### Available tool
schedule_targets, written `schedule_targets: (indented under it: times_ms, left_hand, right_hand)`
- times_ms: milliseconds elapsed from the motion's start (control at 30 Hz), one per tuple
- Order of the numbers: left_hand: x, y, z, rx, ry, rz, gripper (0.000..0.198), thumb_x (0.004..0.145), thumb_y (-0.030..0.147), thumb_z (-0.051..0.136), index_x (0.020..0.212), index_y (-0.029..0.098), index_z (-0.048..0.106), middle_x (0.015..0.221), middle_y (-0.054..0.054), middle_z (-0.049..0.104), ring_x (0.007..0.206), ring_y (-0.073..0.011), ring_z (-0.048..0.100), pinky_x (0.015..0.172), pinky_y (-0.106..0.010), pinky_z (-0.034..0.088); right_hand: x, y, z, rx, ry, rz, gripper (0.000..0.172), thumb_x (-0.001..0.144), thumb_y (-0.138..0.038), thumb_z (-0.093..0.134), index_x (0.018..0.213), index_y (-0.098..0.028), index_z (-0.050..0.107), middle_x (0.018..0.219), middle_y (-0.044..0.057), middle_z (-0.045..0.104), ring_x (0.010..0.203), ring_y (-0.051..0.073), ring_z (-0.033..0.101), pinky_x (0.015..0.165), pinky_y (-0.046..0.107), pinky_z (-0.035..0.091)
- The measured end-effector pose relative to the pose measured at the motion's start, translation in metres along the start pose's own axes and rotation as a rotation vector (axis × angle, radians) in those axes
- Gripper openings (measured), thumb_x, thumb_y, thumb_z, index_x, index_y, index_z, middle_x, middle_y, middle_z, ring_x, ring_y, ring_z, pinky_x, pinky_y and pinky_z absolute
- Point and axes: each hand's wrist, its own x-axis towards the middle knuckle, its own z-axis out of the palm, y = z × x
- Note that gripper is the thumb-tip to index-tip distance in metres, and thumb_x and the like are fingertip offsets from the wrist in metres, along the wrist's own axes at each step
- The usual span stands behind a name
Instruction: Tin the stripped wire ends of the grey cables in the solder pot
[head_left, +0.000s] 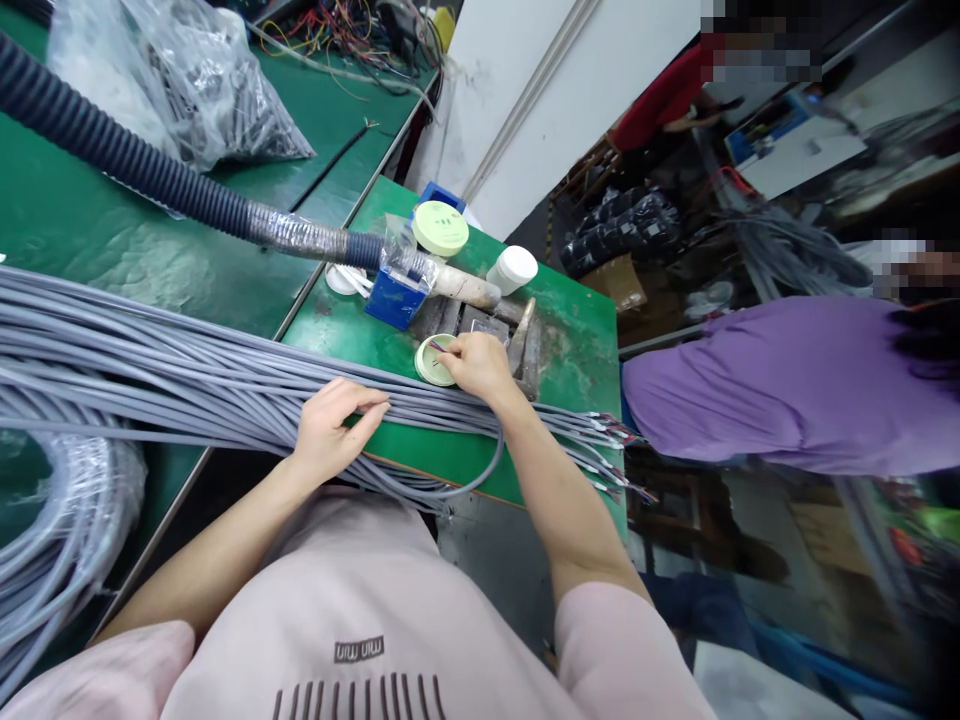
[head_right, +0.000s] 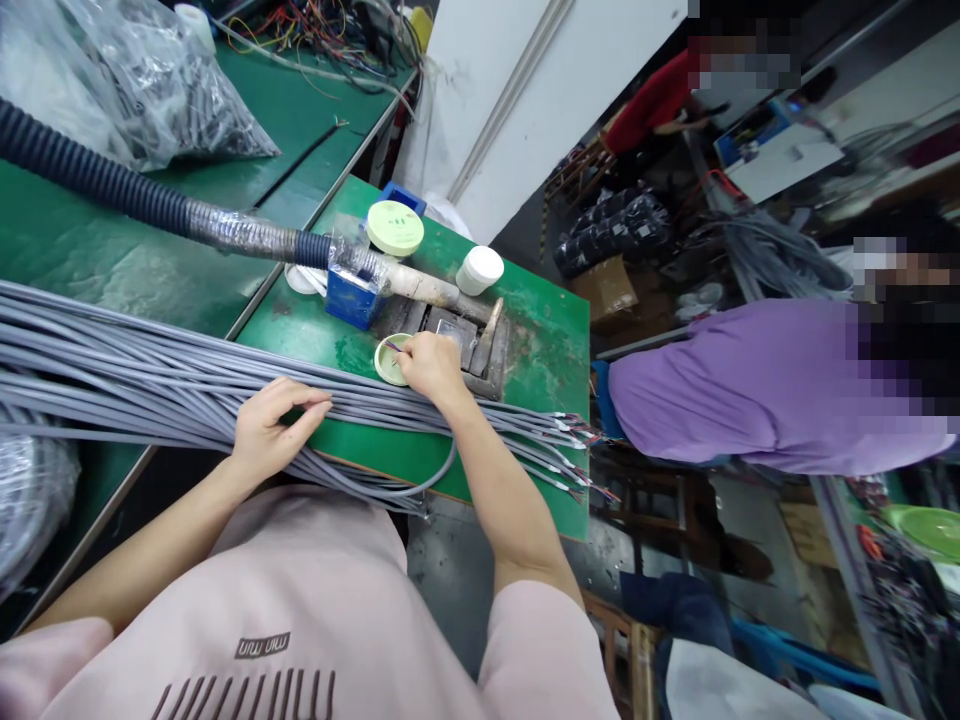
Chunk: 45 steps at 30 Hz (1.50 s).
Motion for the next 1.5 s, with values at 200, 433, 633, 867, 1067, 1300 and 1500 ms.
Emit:
schedule_targets:
  times_ms: [200,433,633,867,1067,1300,1500]
  left_hand:
    - [-0.002,-0.006,0.001,0.003,0.018,0.014,0.007,0.082,0.015,0.063,0.084,0.017,0.069,0.069,-0.002,0.069,0.062,-0.0126,0.059,0.063,-0.027,0.047]
    - [-0.005,-0.011,0.003,-0.011,0.007,-0.009,0.008,0.080,0.012,0.065,0.084,0.017,0.069,0.071,-0.003,0.070,0.063,-0.0128,0.059,0.062,-0.027,0.047]
    - [-0.005,-0.012,0.003,-0.010,0.010,-0.015,0.008,0.080,0.014,0.064,0.085,0.018,0.069,0.069,-0.002,0.069,0.062,-0.0127,0.059,0.062,-0.027,0.047]
    - [-0.005,-0.013,0.003,-0.010,-0.002,-0.028,0.007,0.080,0.016,0.064,0.085,0.018,0.070,0.071,-0.002,0.070,0.063,-0.0132,0.060,0.063,-0.027,0.048]
    - [-0.006,-0.014,0.003,-0.009,-0.003,-0.037,0.007,0.081,0.018,0.064,0.084,0.019,0.070,0.071,-0.002,0.071,0.062,-0.0131,0.060,0.062,-0.028,0.048]
    - [-0.006,-0.014,0.004,-0.014,-0.006,-0.035,0.007,0.080,0.017,0.064,0.085,0.018,0.070,0.073,-0.003,0.071,0.063,-0.0135,0.061,0.063,-0.028,0.048]
    - [-0.004,-0.014,0.003,-0.016,-0.006,-0.022,0.008,0.080,0.014,0.065,0.085,0.018,0.070,0.071,-0.003,0.071,0.062,-0.0132,0.060,0.062,-0.027,0.048]
  right_hand:
    - [-0.004,0.025,-0.011,0.160,0.142,-0.012,0.028,0.080,-0.033,0.056,0.064,-0.016,0.073,0.071,0.004,0.068,0.065,0.016,0.057,0.058,0.027,0.032]
    - [0.013,0.088,-0.009,0.250,0.301,0.310,0.028,0.072,-0.036,0.061,0.058,-0.014,0.071,0.050,0.001,0.054,0.055,0.014,0.049,0.054,0.026,0.030]
    - [0.031,0.100,0.012,0.150,0.232,0.398,0.026,0.073,-0.037,0.061,0.068,-0.016,0.076,0.061,0.004,0.065,0.062,0.016,0.056,0.058,0.026,0.035]
    - [0.034,0.101,0.018,0.110,0.172,0.404,0.026,0.075,-0.036,0.060,0.075,-0.017,0.078,0.069,0.006,0.069,0.069,0.018,0.062,0.063,0.026,0.039]
    - [0.035,0.100,0.020,0.105,0.161,0.409,0.026,0.075,-0.035,0.060,0.075,-0.016,0.078,0.070,0.008,0.070,0.072,0.020,0.063,0.065,0.027,0.040]
    - [0.032,0.105,0.019,0.120,0.189,0.393,0.028,0.076,-0.036,0.059,0.076,-0.015,0.078,0.068,0.006,0.069,0.069,0.018,0.060,0.062,0.026,0.038]
    - [0.033,0.105,0.022,0.134,0.185,0.409,0.027,0.075,-0.036,0.060,0.075,-0.015,0.077,0.070,0.008,0.070,0.070,0.019,0.060,0.064,0.027,0.037]
